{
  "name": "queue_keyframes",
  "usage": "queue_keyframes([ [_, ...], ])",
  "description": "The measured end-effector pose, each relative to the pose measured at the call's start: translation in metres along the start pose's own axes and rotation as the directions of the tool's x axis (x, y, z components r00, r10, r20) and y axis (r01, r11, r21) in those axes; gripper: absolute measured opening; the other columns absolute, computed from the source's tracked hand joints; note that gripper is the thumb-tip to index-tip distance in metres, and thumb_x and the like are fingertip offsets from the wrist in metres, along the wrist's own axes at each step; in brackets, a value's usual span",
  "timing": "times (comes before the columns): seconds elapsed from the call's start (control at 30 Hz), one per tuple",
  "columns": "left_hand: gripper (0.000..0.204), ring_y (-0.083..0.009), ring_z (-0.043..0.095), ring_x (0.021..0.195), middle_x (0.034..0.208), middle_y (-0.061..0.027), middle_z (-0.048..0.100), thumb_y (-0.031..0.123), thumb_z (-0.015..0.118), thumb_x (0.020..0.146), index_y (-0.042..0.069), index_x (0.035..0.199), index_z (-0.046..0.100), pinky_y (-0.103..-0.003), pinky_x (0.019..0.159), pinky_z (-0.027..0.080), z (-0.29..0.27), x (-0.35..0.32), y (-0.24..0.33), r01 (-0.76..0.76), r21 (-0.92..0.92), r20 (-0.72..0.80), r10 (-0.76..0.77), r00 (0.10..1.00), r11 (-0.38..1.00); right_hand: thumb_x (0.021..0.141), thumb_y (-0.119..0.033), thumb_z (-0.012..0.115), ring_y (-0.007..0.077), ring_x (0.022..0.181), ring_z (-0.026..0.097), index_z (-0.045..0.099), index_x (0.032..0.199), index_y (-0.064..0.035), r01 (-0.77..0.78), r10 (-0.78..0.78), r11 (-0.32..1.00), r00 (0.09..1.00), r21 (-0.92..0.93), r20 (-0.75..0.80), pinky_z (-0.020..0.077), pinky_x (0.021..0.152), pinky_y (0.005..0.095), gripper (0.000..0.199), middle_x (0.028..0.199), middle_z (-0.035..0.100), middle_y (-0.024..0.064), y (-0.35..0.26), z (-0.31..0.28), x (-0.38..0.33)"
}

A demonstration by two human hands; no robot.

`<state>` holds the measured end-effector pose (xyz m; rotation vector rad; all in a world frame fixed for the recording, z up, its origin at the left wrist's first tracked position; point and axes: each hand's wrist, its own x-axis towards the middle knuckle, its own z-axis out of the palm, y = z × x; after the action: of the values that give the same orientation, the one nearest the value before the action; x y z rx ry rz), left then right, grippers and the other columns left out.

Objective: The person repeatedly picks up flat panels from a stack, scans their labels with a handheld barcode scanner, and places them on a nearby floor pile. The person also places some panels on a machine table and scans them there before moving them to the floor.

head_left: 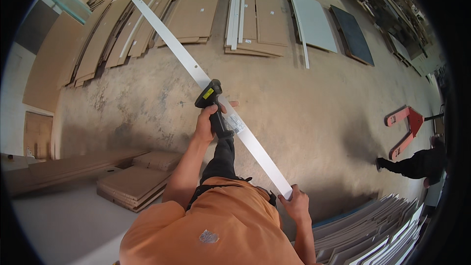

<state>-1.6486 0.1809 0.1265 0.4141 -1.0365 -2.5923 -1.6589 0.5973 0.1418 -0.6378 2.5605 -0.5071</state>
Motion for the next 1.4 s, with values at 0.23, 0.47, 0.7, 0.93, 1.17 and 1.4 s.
queue_keyframes([
  [0.23, 0.03, -0.0123, 0.068, 0.08, 0.137, -0.035, 0.056, 0.036, 0.061, 0.086, 0.006, 0.088, 0.064, -0.028, 0.068, 0.056, 0.002, 0.213, 0.073, -0.025, 0.071, 0.053, 0.021, 0.998, 0.997, 0.073, -0.027, 0.089, 0.04, 0.068, 0.068, 0.058, 0.095, -0.0017, -0.095, 0.103, 0.99, 0.991, 0.103, -0.083, 0.0538, 0.061, 0.0458, 0.045, 0.071, 0.067, 0.0194, -0.035, -0.015, 0.147],
  [0.47, 0.027, -0.0081, 0.045, 0.041, 0.057, 0.0016, 0.056, 0.033, 0.073, 0.08, 0.006, 0.082, 0.072, -0.026, 0.038, 0.031, 0.016, 0.371, 0.08, 0.328, 0.647, -0.211, -0.253, 0.944, 0.688, 0.076, -0.034, 0.084, 0.0434, 0.072, 0.068, 0.061, 0.092, 0.0023, -0.244, 0.252, 0.953, 0.967, 0.178, -0.025, 0.0546, 0.066, 0.0491, 0.046, 0.073, 0.068, 0.0241, -0.085, -0.033, 0.28],
  [0.7, 0.028, -0.0086, 0.047, 0.044, 0.067, 0.0003, 0.063, 0.029, 0.078, 0.077, 0.006, 0.093, 0.075, -0.027, 0.039, 0.03, -0.056, 0.42, 0.07, 0.598, 0.628, -0.391, -0.462, 0.796, 0.497, 0.076, -0.036, 0.08, 0.0441, 0.085, 0.07, 0.062, 0.096, 0.0045, -0.291, 0.292, 0.947, 0.956, 0.134, 0.011, 0.0569, 0.076, 0.0503, 0.049, 0.086, 0.071, 0.0266, -0.069, -0.057, 0.547],
  [0.93, 0.026, -0.0094, 0.046, 0.041, 0.058, 0.0011, 0.059, 0.03, 0.078, 0.074, 0.005, 0.078, 0.074, -0.027, 0.038, 0.029, -0.066, 0.461, 0.138, 0.649, 0.436, -0.683, -0.24, 0.69, 0.624, 0.08, -0.024, 0.07, 0.0481, 0.092, 0.069, 0.047, 0.123, 0.0026, -0.23, 0.225, 0.972, 0.969, 0.039, 0.102, 0.0562, 0.082, 0.055, 0.056, 0.097, 0.069, 0.0306, -0.097, -0.09, 0.809],
  [1.17, 0.027, -0.0097, 0.045, 0.038, 0.054, 0.0017, 0.055, 0.029, 0.078, 0.074, 0.003, 0.08, 0.077, -0.027, 0.036, 0.029, -0.054, 0.507, 0.147, 0.655, 0.349, -0.78, -0.179, 0.6, 0.671, 0.082, -0.023, 0.067, 0.0462, 0.096, 0.069, 0.044, 0.126, 0.0013, -0.192, 0.178, 0.98, 0.962, 0.05, 0.209, 0.0556, 0.084, 0.055, 0.055, 0.102, 0.069, 0.029, -0.141, -0.083, 0.922],
  [1.4, 0.028, -0.01, 0.054, 0.055, 0.065, -0.0002, 0.061, 0.027, 0.082, 0.075, 0.001, 0.08, 0.073, -0.03, 0.048, 0.039, -0.047, 0.513, 0.149, 0.7, 0.46, -0.754, -0.177, 0.633, 0.546, 0.084, -0.031, 0.072, 0.0437, 0.123, 0.058, 0.031, 0.144, 0.0066, -0.021, 0.018, 1.0, 0.99, 0.021, 0.142, 0.0509, 0.099, 0.0514, 0.082, 0.125, 0.058, 0.0335, -0.177, -0.023, 1.041],
])
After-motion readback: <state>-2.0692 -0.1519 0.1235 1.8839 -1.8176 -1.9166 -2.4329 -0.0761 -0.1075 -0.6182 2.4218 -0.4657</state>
